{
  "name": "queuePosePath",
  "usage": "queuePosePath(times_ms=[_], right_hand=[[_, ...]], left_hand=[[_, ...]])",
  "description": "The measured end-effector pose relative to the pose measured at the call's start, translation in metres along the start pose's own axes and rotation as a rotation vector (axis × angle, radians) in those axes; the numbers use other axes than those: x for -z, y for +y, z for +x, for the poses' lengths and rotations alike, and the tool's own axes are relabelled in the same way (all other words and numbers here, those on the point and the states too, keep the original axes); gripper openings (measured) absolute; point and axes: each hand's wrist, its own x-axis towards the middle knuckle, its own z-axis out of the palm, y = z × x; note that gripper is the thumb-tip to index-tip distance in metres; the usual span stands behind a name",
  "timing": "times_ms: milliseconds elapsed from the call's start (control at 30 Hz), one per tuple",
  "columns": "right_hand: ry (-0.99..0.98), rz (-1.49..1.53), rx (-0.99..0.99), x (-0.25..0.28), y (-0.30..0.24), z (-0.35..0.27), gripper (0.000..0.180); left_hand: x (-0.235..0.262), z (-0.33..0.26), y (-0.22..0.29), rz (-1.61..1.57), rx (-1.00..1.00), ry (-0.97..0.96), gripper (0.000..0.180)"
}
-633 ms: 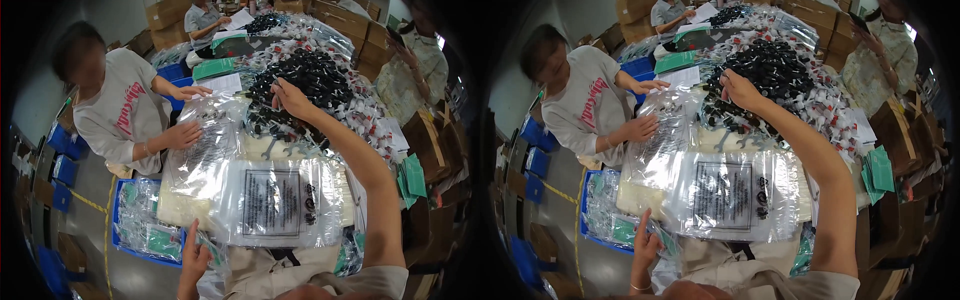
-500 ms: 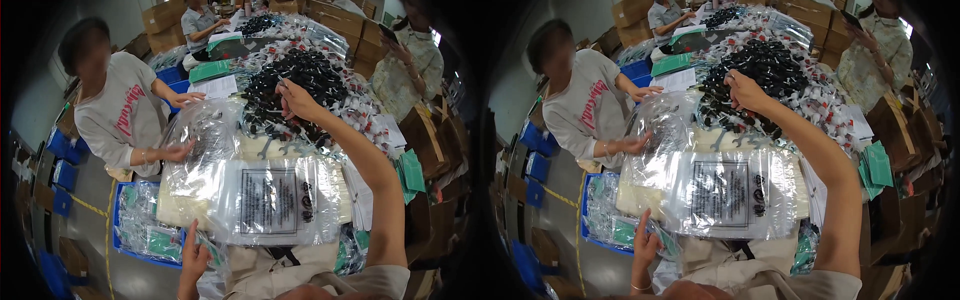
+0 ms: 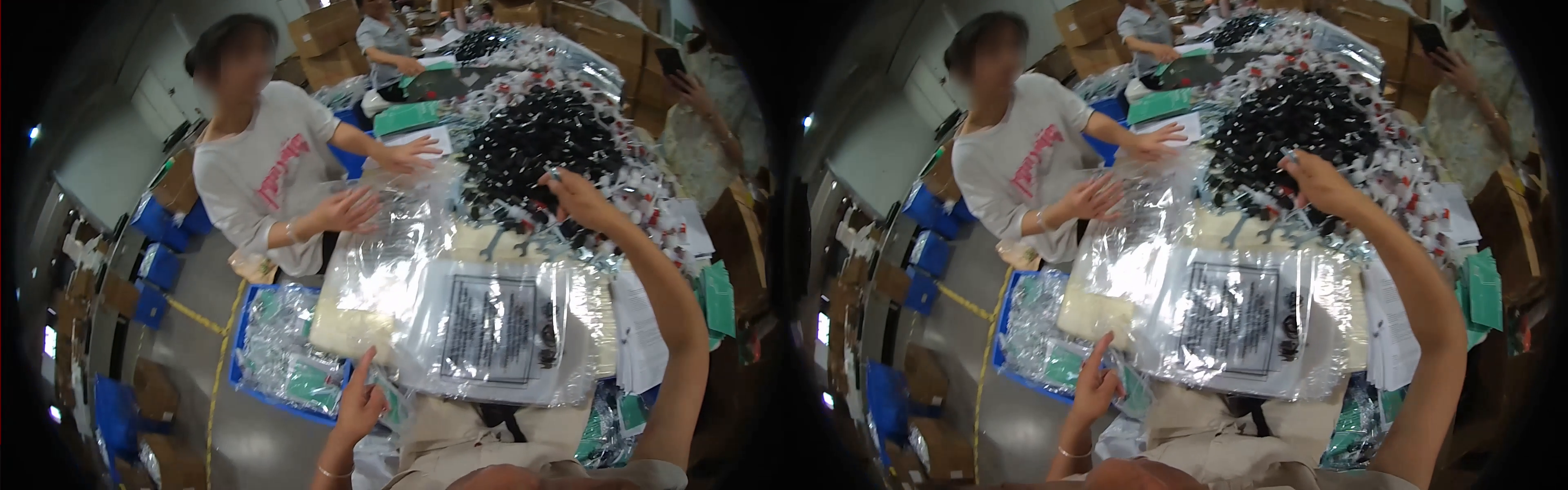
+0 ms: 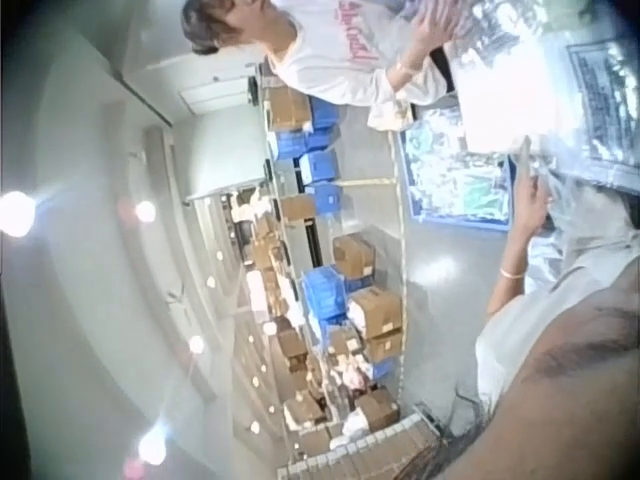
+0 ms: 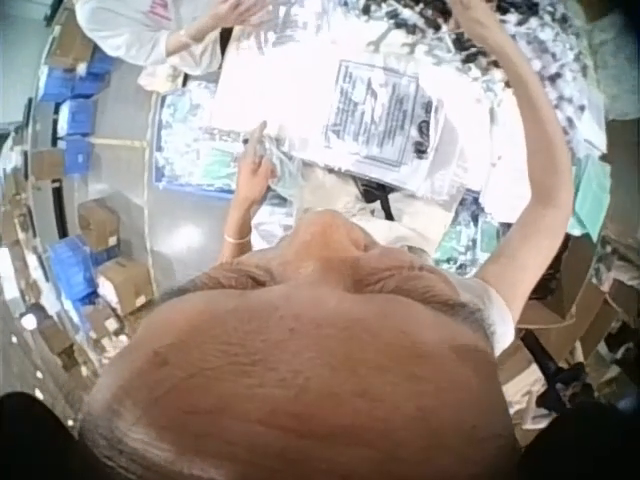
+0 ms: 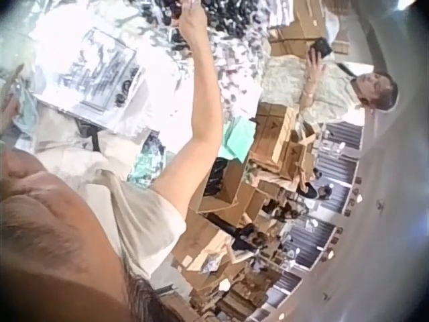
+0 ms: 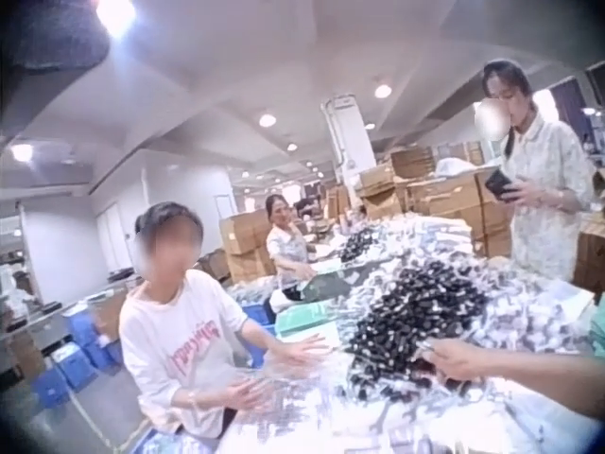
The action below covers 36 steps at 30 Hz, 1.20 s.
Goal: Packing manuals and components into plastic bags in a production line setting.
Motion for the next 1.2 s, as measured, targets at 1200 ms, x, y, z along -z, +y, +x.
queuePosePath(times_ms=[1200], right_hand=[[-0.098,-1.122,0.26,-0.105,0.049,0.028,0.047]], left_hand=[[0.047,-0.028,0.009,0.459,-0.057,0.267,0.063]])
